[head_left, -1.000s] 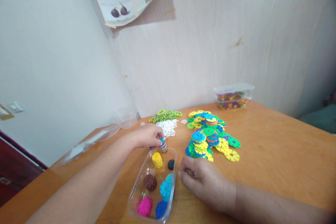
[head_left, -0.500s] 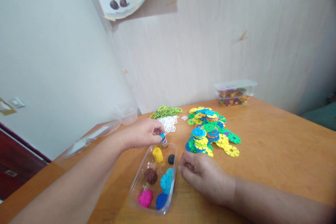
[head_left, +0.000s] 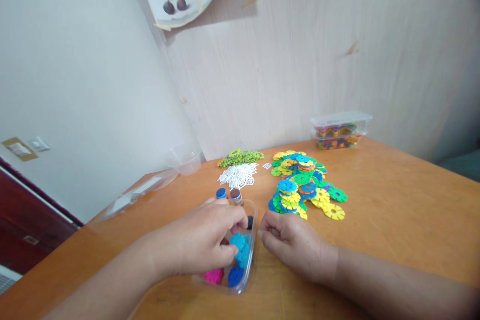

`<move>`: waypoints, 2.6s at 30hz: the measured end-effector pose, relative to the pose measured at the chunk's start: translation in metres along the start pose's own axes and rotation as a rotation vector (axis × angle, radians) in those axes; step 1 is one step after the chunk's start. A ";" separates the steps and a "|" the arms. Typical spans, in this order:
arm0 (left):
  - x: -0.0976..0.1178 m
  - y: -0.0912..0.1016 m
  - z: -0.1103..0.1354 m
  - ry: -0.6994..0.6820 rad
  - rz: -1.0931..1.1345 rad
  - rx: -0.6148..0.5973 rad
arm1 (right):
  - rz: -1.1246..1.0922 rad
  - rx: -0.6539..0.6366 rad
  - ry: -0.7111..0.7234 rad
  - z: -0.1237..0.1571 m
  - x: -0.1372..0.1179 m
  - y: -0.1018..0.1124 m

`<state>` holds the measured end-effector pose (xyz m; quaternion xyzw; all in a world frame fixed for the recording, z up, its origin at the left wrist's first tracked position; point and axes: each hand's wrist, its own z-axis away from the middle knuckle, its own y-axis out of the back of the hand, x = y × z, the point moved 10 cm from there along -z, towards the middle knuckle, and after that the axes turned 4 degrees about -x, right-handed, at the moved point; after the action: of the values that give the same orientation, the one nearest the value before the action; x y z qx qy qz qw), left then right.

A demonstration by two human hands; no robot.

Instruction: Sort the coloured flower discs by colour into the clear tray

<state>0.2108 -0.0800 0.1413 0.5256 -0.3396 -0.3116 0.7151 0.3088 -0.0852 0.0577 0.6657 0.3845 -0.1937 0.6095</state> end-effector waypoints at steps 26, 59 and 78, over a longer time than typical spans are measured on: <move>-0.049 0.036 0.003 0.107 0.154 0.179 | 0.004 0.008 0.002 0.000 0.000 0.000; -0.140 0.003 -0.056 0.162 0.393 0.098 | -0.004 -0.012 -0.014 0.001 0.003 -0.002; -0.023 -0.027 0.032 0.148 0.295 -0.092 | 0.007 0.016 0.003 0.002 -0.001 0.001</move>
<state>0.1693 -0.0856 0.1189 0.4583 -0.3448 -0.1792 0.7993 0.3094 -0.0869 0.0585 0.6724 0.3815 -0.1935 0.6041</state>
